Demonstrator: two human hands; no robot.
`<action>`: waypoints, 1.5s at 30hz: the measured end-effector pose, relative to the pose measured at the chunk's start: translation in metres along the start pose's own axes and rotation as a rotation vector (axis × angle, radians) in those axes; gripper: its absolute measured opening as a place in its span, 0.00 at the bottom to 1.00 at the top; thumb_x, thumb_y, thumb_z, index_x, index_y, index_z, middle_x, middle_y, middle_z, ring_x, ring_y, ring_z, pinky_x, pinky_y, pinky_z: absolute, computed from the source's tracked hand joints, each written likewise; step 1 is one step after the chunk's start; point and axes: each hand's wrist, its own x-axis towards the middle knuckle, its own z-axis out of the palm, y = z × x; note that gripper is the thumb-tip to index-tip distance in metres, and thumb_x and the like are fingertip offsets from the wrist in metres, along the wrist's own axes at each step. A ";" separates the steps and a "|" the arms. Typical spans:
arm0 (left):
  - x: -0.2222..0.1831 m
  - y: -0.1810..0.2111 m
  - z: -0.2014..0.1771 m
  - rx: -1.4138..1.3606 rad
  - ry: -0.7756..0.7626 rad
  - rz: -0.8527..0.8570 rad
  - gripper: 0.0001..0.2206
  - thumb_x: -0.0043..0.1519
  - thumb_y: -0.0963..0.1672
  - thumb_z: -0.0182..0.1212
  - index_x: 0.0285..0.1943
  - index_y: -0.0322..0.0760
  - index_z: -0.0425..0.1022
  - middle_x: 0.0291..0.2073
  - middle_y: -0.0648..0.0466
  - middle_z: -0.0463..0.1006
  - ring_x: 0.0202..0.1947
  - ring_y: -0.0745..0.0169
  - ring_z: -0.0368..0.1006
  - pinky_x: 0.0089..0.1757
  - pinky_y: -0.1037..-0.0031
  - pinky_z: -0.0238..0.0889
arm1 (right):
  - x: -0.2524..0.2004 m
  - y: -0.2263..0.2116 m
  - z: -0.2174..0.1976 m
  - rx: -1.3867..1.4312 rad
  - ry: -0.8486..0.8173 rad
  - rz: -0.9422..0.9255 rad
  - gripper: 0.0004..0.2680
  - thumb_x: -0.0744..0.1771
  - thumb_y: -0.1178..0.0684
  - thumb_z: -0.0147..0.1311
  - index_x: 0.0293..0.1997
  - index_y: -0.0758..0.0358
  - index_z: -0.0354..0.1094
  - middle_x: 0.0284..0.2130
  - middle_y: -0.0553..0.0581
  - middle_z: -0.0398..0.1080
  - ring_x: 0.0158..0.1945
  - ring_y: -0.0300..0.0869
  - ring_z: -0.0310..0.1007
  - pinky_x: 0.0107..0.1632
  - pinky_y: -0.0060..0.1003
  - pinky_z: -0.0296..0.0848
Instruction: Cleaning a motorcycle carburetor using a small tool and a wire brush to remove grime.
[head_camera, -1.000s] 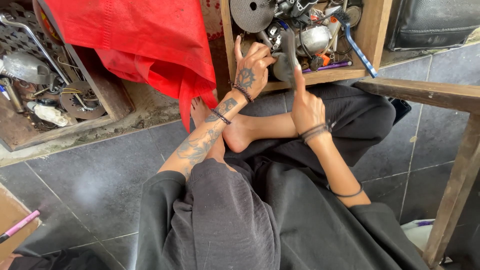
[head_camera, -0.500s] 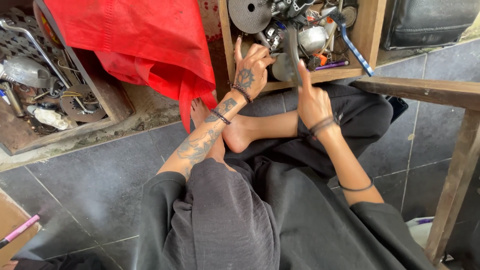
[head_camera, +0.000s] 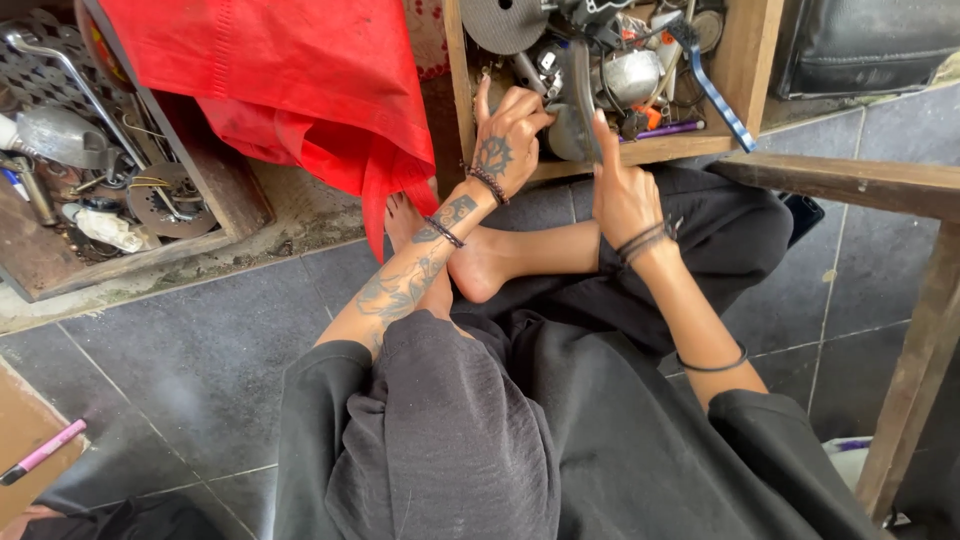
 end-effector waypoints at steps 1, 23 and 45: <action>0.000 0.001 -0.001 -0.001 -0.003 -0.002 0.13 0.53 0.33 0.55 0.39 0.35 0.84 0.38 0.56 0.74 0.47 0.58 0.68 0.68 0.39 0.26 | -0.002 -0.002 -0.001 0.002 -0.003 0.002 0.27 0.69 0.64 0.49 0.78 0.60 0.41 0.19 0.68 0.69 0.18 0.61 0.68 0.23 0.56 0.63; -0.005 0.007 -0.003 -0.003 0.058 0.020 0.10 0.55 0.35 0.59 0.40 0.32 0.84 0.37 0.55 0.71 0.45 0.57 0.67 0.67 0.40 0.36 | 0.086 -0.017 -0.022 -0.203 -0.147 -0.109 0.30 0.64 0.66 0.51 0.75 0.59 0.44 0.23 0.73 0.72 0.21 0.64 0.73 0.23 0.58 0.70; -0.011 -0.003 0.014 -0.091 0.018 -0.129 0.17 0.49 0.34 0.52 0.39 0.37 0.85 0.37 0.55 0.74 0.49 0.56 0.67 0.68 0.44 0.32 | -0.006 -0.033 -0.010 -0.104 -0.082 0.101 0.26 0.69 0.62 0.50 0.76 0.63 0.43 0.19 0.71 0.70 0.19 0.66 0.70 0.23 0.60 0.63</action>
